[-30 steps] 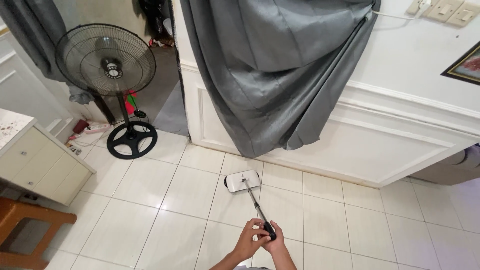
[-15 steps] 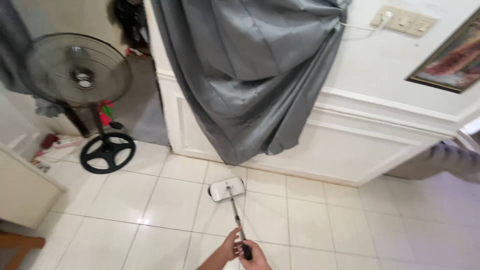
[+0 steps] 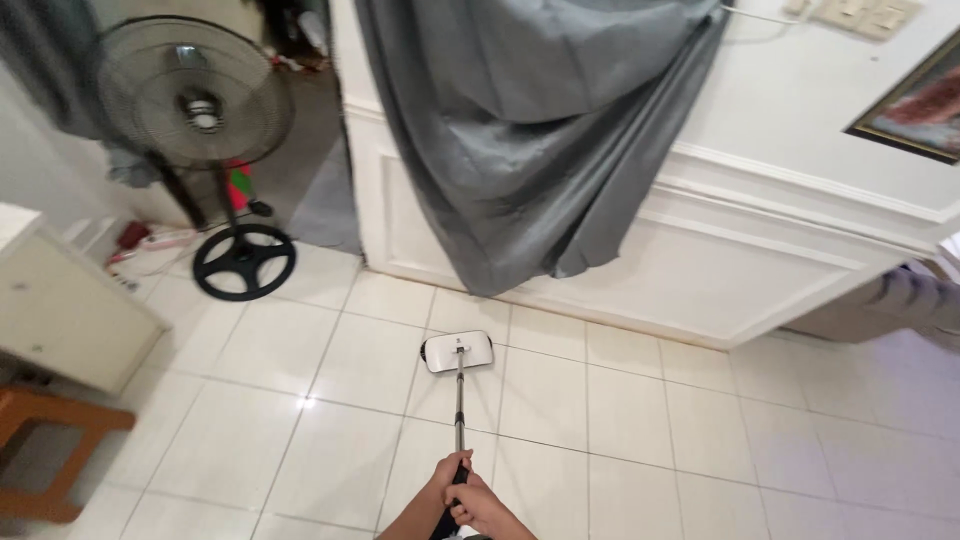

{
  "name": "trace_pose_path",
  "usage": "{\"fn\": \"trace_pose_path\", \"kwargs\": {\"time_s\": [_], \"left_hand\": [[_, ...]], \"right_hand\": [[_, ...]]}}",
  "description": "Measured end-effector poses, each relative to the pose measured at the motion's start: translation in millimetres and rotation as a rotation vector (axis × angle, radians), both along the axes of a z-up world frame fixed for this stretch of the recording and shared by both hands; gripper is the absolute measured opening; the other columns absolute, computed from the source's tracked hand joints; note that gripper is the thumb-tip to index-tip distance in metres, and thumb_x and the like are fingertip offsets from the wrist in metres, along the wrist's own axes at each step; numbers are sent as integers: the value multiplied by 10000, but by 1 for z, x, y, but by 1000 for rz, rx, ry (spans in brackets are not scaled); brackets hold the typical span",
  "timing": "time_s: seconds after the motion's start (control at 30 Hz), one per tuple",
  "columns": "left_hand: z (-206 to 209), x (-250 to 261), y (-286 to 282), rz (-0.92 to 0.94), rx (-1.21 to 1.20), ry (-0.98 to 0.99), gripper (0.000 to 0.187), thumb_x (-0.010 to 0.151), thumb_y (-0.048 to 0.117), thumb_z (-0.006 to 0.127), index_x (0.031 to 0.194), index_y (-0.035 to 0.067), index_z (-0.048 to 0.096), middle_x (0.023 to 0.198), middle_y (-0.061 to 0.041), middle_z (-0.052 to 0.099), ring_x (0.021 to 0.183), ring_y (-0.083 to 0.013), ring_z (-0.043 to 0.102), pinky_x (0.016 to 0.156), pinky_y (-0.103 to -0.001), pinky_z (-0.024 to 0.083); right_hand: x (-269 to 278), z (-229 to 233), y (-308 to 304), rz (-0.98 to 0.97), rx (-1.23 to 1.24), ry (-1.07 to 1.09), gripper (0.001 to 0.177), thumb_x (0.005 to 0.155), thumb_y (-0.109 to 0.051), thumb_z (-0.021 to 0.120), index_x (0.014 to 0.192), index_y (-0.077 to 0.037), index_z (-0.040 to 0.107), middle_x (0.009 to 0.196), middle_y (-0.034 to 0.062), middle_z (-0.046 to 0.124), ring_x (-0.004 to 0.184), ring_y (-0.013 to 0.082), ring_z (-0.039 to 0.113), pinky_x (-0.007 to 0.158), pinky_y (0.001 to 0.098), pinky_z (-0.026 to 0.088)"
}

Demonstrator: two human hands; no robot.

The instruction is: Mopping a tiled floor with a flat mop.

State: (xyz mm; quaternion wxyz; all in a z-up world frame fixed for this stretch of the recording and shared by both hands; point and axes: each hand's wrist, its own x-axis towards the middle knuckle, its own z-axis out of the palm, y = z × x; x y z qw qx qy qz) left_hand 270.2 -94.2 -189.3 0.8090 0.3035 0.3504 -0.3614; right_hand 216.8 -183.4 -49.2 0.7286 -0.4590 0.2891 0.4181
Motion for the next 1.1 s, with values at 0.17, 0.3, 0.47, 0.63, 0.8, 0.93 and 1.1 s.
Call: {"fn": "trace_pose_path", "kwargs": {"time_s": [0.17, 0.3, 0.47, 0.63, 0.8, 0.93, 1.1], "left_hand": [[8, -55, 61, 129, 63, -9, 234, 913, 149, 731, 762, 91, 562, 618, -24, 569, 549, -151, 495, 535, -300, 426], [2, -98, 98, 279, 0, 31, 275, 898, 175, 732, 721, 107, 533, 607, -21, 545, 540, -159, 489, 532, -315, 422], [-21, -168, 134, 474, 71, -61, 341, 889, 177, 728, 633, 95, 518, 585, -57, 528, 524, -188, 489, 521, -321, 431], [-27, -227, 177, 558, 181, -28, 335, 897, 218, 698, 636, 89, 534, 580, -46, 535, 523, -190, 495, 523, -338, 418], [-19, -233, 209, 688, -53, -8, 361, 898, 286, 694, 635, 148, 488, 565, -23, 510, 539, -209, 524, 521, -375, 448], [7, -238, 222, 816, -69, 37, 229, 892, 358, 671, 857, 148, 585, 701, -27, 595, 618, -202, 570, 548, -357, 461], [45, -242, 197, 860, -285, 116, 307, 864, 457, 610, 923, 163, 546, 791, -85, 625, 675, -261, 613, 630, -391, 535]], "right_hand": [[-30, 10, 55, 235, -123, 62, 488, 880, 38, 587, 1267, -146, 354, 776, 18, 439, 512, 72, 422, 415, 236, 245], [-69, 1, 86, 358, -73, -21, 554, 869, 25, 591, 1356, -82, 351, 763, 9, 454, 495, 55, 428, 405, 226, 274], [-124, 0, 125, 458, -74, -12, 781, 860, -20, 634, 1547, -156, 288, 754, -8, 438, 481, 65, 401, 415, 229, 289], [-173, 30, 155, 552, -206, -93, 740, 840, -109, 731, 1497, -157, 395, 757, 29, 575, 523, 84, 509, 458, 238, 368], [-187, -2, 184, 535, -164, -269, 546, 852, -184, 708, 1299, 99, 573, 677, 32, 603, 492, 92, 526, 431, 234, 374], [-193, -28, 201, 487, -368, -718, 498, 841, -183, 777, 1266, 2, 598, 928, 155, 537, 749, 200, 543, 645, 301, 433], [-197, 10, 209, 322, -713, -982, 523, 802, -124, 715, 1295, -37, 561, 1211, 129, 501, 1018, 262, 614, 890, 351, 537]]}}
